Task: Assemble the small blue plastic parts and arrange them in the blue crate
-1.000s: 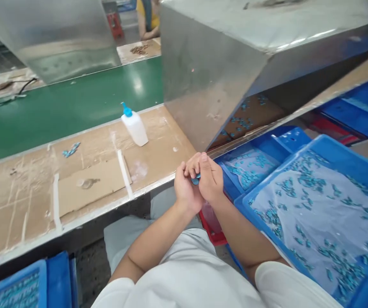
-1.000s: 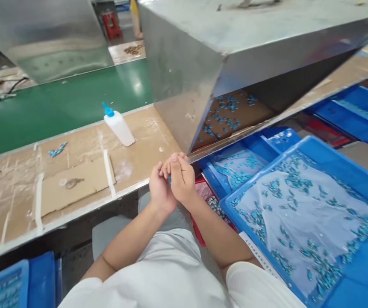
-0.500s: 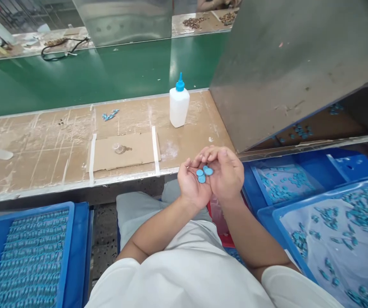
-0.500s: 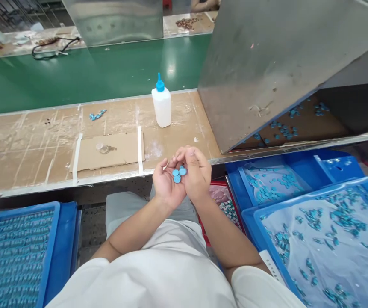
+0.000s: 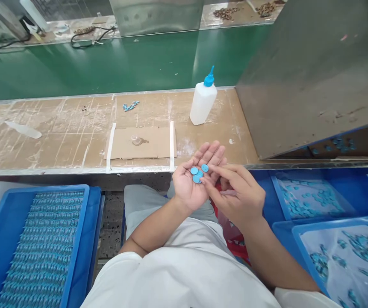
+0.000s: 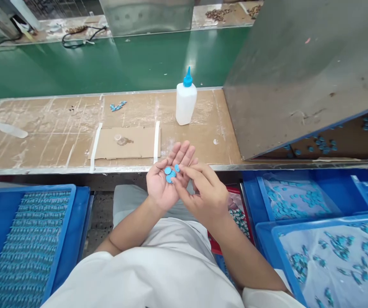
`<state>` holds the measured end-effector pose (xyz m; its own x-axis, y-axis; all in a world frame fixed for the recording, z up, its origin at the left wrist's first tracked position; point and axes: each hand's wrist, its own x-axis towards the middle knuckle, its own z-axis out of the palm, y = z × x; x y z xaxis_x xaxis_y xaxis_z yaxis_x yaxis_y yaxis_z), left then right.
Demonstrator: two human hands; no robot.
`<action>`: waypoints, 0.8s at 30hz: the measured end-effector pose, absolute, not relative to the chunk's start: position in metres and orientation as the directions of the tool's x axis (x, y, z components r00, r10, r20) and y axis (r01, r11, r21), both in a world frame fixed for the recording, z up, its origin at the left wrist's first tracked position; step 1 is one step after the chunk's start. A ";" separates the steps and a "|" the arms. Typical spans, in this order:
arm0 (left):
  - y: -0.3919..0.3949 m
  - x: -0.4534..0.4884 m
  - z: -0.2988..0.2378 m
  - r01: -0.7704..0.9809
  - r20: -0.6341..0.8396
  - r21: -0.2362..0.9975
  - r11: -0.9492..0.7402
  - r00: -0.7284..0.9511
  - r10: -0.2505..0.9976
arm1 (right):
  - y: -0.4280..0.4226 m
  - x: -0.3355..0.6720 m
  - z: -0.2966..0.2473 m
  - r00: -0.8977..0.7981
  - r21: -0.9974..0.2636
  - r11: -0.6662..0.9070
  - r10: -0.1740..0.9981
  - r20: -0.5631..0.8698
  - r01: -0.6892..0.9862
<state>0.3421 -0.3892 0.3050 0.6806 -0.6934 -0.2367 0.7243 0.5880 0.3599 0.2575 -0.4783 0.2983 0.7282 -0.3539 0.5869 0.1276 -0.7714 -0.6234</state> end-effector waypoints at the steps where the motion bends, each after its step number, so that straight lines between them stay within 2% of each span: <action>1: -0.387 0.343 0.305 0.714 -0.244 0.372 0.593 0.692 -0.680 | -0.477 0.259 0.298 0.745 -0.609 -0.784 -0.336 0.576 0.117; 5: -0.377 0.345 0.304 0.698 -0.272 0.392 0.600 0.711 -0.649 | -0.473 0.269 0.297 0.816 -0.628 -0.765 -0.268 0.512 0.143; 11: -0.359 0.348 0.291 0.658 -0.289 0.342 0.670 0.753 -0.591 | -0.469 0.288 0.289 0.903 -0.660 -0.724 -0.126 0.410 0.198; 17: -0.338 0.347 0.276 0.608 -0.362 0.315 0.729 0.787 -0.500 | -0.461 0.305 0.289 0.976 -0.764 -0.616 0.042 0.212 0.193; 20: -0.318 0.350 0.265 0.579 -0.473 0.274 0.768 0.776 -0.417 | -0.454 0.310 0.287 0.991 -0.909 -0.394 0.054 0.123 0.135; 22: -0.297 0.355 0.257 0.576 -0.551 0.258 0.776 0.747 -0.371 | -0.447 0.315 0.285 0.999 -0.992 -0.120 -0.004 0.041 0.040; 24: -0.271 0.365 0.255 0.609 -0.576 0.291 0.738 0.728 -0.373 | -0.440 0.322 0.283 0.995 -0.989 0.146 -0.089 -0.049 -0.035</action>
<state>0.3654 -0.2710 0.2550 0.7277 -0.3732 -0.5755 0.6088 0.7379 0.2912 0.3222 -0.4400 0.2830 0.9948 -0.0895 -0.0488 -0.0353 0.1462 -0.9886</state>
